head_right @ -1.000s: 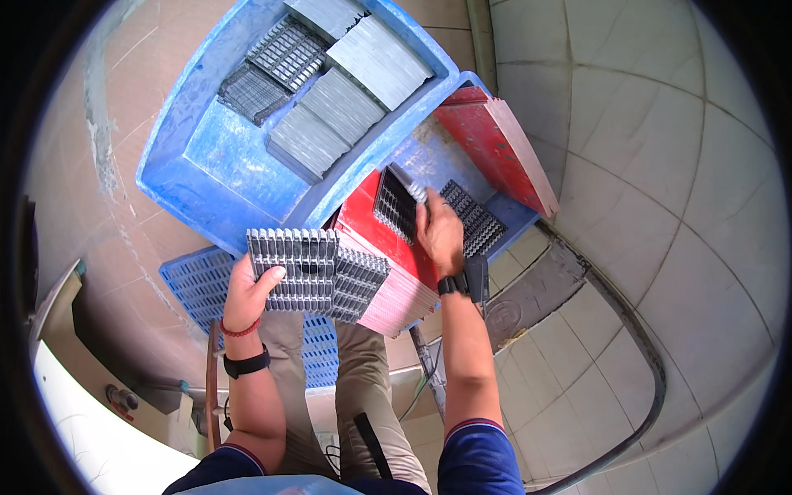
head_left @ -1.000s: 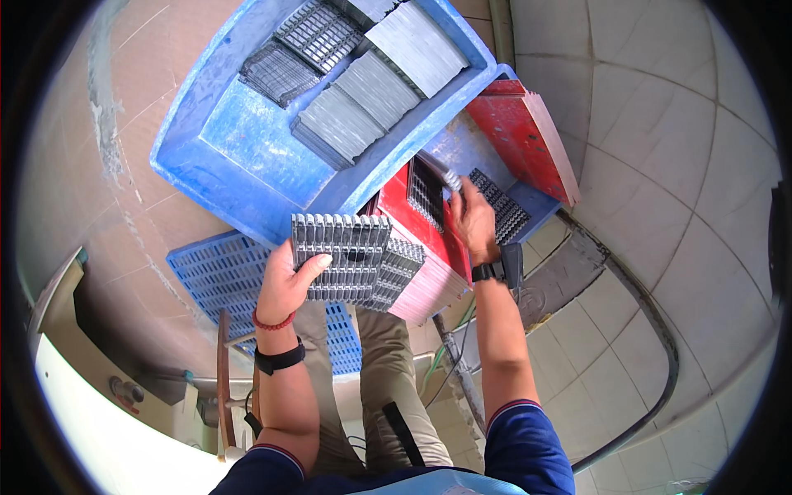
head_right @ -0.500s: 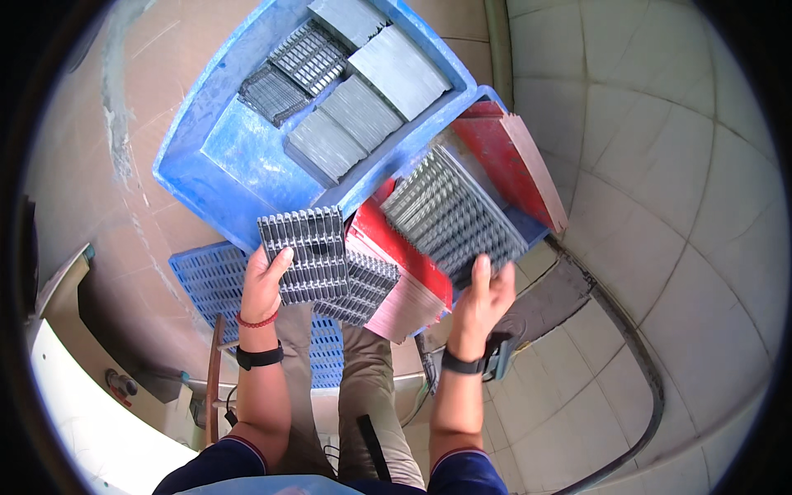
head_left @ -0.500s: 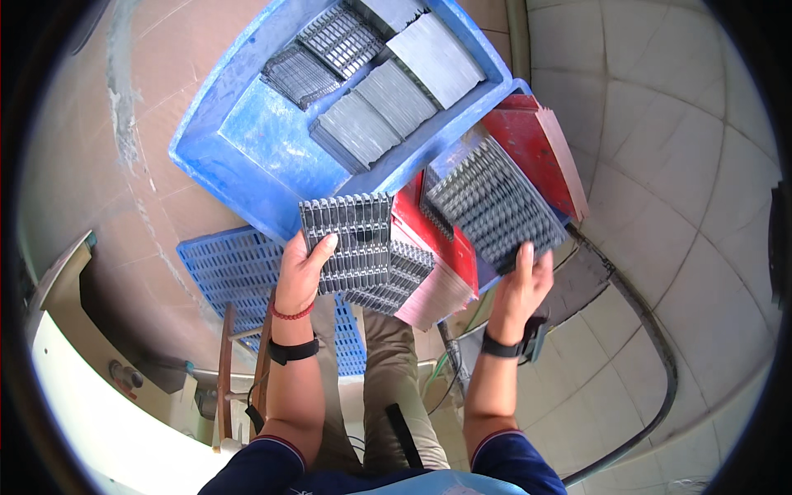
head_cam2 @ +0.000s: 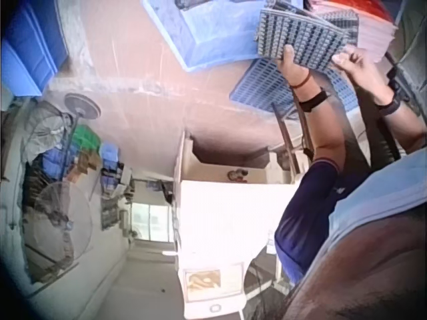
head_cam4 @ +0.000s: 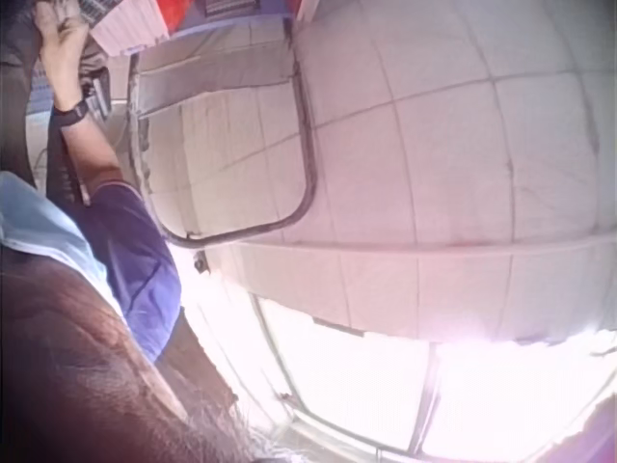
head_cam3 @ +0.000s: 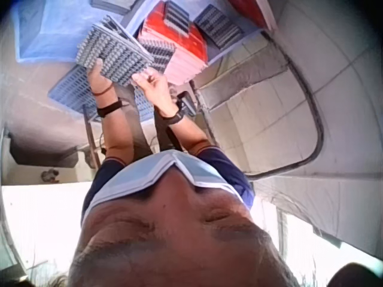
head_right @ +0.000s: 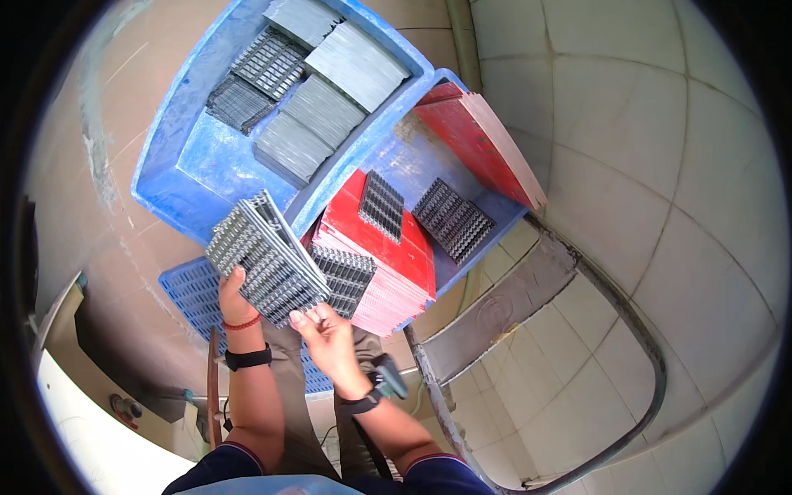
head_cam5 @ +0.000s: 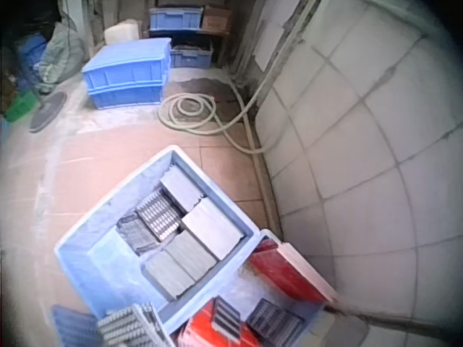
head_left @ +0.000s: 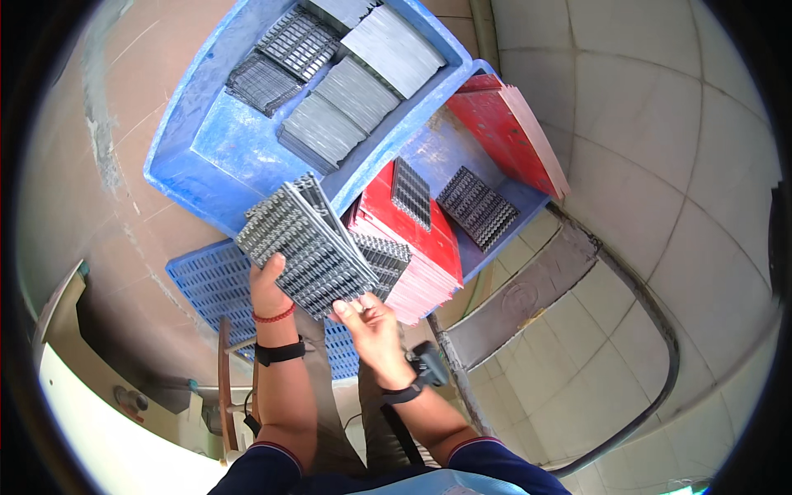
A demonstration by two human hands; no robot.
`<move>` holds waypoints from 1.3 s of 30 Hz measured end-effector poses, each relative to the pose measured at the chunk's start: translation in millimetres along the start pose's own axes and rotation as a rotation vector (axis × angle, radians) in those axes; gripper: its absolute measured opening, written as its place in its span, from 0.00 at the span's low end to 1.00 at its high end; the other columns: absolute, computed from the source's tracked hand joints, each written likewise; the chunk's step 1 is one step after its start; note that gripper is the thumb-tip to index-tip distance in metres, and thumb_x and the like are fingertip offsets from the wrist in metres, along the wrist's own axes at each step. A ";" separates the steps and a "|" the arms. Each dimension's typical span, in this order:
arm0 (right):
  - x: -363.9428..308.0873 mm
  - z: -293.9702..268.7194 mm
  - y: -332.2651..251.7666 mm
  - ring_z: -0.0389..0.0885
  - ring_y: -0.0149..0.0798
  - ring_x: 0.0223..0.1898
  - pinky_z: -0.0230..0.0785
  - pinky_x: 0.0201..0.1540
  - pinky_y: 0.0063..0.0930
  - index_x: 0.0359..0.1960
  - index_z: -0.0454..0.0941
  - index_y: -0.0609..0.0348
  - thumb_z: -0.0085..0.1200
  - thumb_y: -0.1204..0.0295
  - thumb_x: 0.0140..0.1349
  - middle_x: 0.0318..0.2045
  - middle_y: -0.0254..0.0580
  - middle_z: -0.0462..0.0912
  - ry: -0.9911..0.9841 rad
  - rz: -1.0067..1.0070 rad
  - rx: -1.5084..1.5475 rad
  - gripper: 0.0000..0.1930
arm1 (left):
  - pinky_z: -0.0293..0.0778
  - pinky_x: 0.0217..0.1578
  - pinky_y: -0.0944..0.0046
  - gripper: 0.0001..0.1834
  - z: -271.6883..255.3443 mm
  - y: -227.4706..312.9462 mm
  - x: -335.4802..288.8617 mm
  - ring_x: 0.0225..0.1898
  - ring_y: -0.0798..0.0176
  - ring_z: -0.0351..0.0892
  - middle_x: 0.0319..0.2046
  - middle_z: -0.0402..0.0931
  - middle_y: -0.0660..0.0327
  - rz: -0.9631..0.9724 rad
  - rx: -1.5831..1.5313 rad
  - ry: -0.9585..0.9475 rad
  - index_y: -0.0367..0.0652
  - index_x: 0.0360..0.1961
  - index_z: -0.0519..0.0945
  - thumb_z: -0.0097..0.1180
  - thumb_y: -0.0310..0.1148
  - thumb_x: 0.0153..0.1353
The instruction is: The recorder is taking stacks of grey grid-like trays from storage bins on the floor and placing them onto the conveyor-style loading area of a white industrial machine.
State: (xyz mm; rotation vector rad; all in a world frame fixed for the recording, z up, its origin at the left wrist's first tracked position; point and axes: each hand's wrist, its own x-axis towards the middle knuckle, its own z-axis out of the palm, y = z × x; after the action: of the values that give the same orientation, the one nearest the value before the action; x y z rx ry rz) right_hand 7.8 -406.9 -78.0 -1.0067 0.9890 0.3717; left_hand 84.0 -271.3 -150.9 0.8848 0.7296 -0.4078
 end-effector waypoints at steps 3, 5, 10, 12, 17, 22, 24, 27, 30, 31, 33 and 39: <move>-1.2 -36.7 -42.6 0.78 0.23 0.29 0.71 0.34 0.17 0.34 0.79 0.66 0.52 0.72 0.64 0.28 0.36 0.82 0.111 0.133 -0.251 0.09 | 0.71 0.51 0.57 0.27 -7.9 0.5 3.7 0.48 0.55 0.74 0.48 0.73 0.54 0.073 -0.076 0.061 0.33 0.53 0.70 0.59 0.27 0.51; 9.2 -79.5 -58.4 0.77 0.23 0.26 0.70 0.30 0.17 0.31 0.80 0.66 0.52 0.69 0.65 0.24 0.35 0.82 0.201 -0.089 -0.363 0.11 | 0.70 0.51 0.56 0.28 -9.8 7.0 7.7 0.49 0.55 0.74 0.49 0.73 0.54 0.094 -0.120 -0.057 0.33 0.54 0.69 0.60 0.27 0.51; 86.9 -200.7 -45.5 0.73 0.25 0.22 0.66 0.27 0.22 0.34 0.78 0.67 0.56 0.69 0.60 0.21 0.34 0.78 0.682 -0.294 -0.537 0.10 | 0.69 0.53 0.54 0.27 -10.2 9.6 6.9 0.50 0.54 0.73 0.49 0.73 0.53 0.089 -0.144 -0.016 0.34 0.55 0.69 0.59 0.28 0.52; 112.3 -218.7 -38.8 0.74 0.27 0.23 0.67 0.28 0.23 0.35 0.78 0.67 0.58 0.70 0.58 0.22 0.36 0.79 0.814 -0.344 -0.624 0.11 | 0.69 0.53 0.54 0.27 -8.7 11.1 7.5 0.50 0.54 0.73 0.49 0.73 0.53 0.084 -0.142 -0.027 0.33 0.55 0.69 0.59 0.28 0.52; 135.0 -225.1 -24.5 0.78 0.46 0.36 0.70 0.38 0.36 0.46 0.76 0.61 0.61 0.69 0.52 0.37 0.46 0.78 1.005 -0.334 -1.105 0.19 | 0.70 0.52 0.55 0.27 -8.3 10.3 6.8 0.50 0.55 0.74 0.49 0.73 0.54 0.088 -0.095 -0.008 0.33 0.54 0.69 0.59 0.27 0.52; 133.1 -208.7 -11.8 0.74 0.51 0.42 0.70 0.41 0.42 0.54 0.71 0.59 0.61 0.67 0.52 0.44 0.49 0.74 1.072 -0.407 -1.359 0.26 | 0.71 0.51 0.55 0.27 -9.4 10.3 7.9 0.49 0.55 0.74 0.49 0.73 0.54 0.071 -0.077 -0.011 0.33 0.54 0.69 0.60 0.27 0.51; 133.7 -208.0 -8.7 0.73 0.52 0.44 0.70 0.41 0.43 0.55 0.69 0.60 0.61 0.67 0.53 0.46 0.51 0.72 1.071 -0.435 -1.359 0.27 | 0.71 0.51 0.55 0.27 -9.4 8.3 8.4 0.49 0.55 0.74 0.49 0.73 0.54 0.070 -0.079 0.004 0.33 0.54 0.69 0.60 0.28 0.51; 132.6 -204.0 -6.4 0.73 0.53 0.45 0.70 0.43 0.43 0.57 0.67 0.61 0.59 0.67 0.54 0.48 0.52 0.71 1.031 -0.406 -1.483 0.28 | 0.71 0.51 0.55 0.28 -8.8 8.6 9.1 0.49 0.55 0.74 0.49 0.73 0.54 0.070 -0.069 0.017 0.33 0.54 0.69 0.60 0.28 0.51; 127.7 -197.4 -11.4 0.73 0.53 0.45 0.70 0.44 0.42 0.57 0.67 0.62 0.56 0.67 0.56 0.48 0.52 0.71 0.977 -0.452 -1.576 0.27 | 0.72 0.50 0.56 0.28 -5.4 10.0 8.8 0.49 0.55 0.74 0.49 0.73 0.54 0.064 -0.050 0.015 0.33 0.54 0.69 0.61 0.28 0.51; 126.5 -194.4 -13.8 0.73 0.52 0.45 0.70 0.44 0.42 0.57 0.67 0.62 0.55 0.66 0.57 0.48 0.52 0.71 0.966 -0.417 -1.608 0.26 | 0.71 0.50 0.56 0.28 -4.6 9.8 8.8 0.49 0.55 0.74 0.49 0.73 0.54 0.058 -0.042 0.019 0.33 0.54 0.69 0.61 0.28 0.51; 124.5 -187.8 -18.7 0.73 0.52 0.46 0.70 0.44 0.42 0.57 0.67 0.62 0.54 0.66 0.58 0.49 0.52 0.71 0.953 -0.383 -1.637 0.26 | 0.71 0.50 0.56 0.28 -5.2 9.2 9.2 0.49 0.55 0.74 0.49 0.73 0.54 0.063 -0.039 0.022 0.33 0.54 0.69 0.61 0.28 0.51; 124.3 -183.3 -22.5 0.74 0.52 0.45 0.70 0.41 0.44 0.56 0.68 0.61 0.53 0.66 0.58 0.48 0.52 0.72 0.943 -0.401 -1.739 0.24 | 0.71 0.50 0.56 0.28 -3.9 7.7 10.0 0.49 0.56 0.74 0.49 0.73 0.54 0.063 -0.033 0.021 0.33 0.54 0.69 0.61 0.28 0.50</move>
State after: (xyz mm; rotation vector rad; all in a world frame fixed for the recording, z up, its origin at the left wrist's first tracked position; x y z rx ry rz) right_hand -5.6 -592.5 -200.1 -3.1037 1.1132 0.3747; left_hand 93.9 -263.9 -155.5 0.8796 0.7242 -0.3299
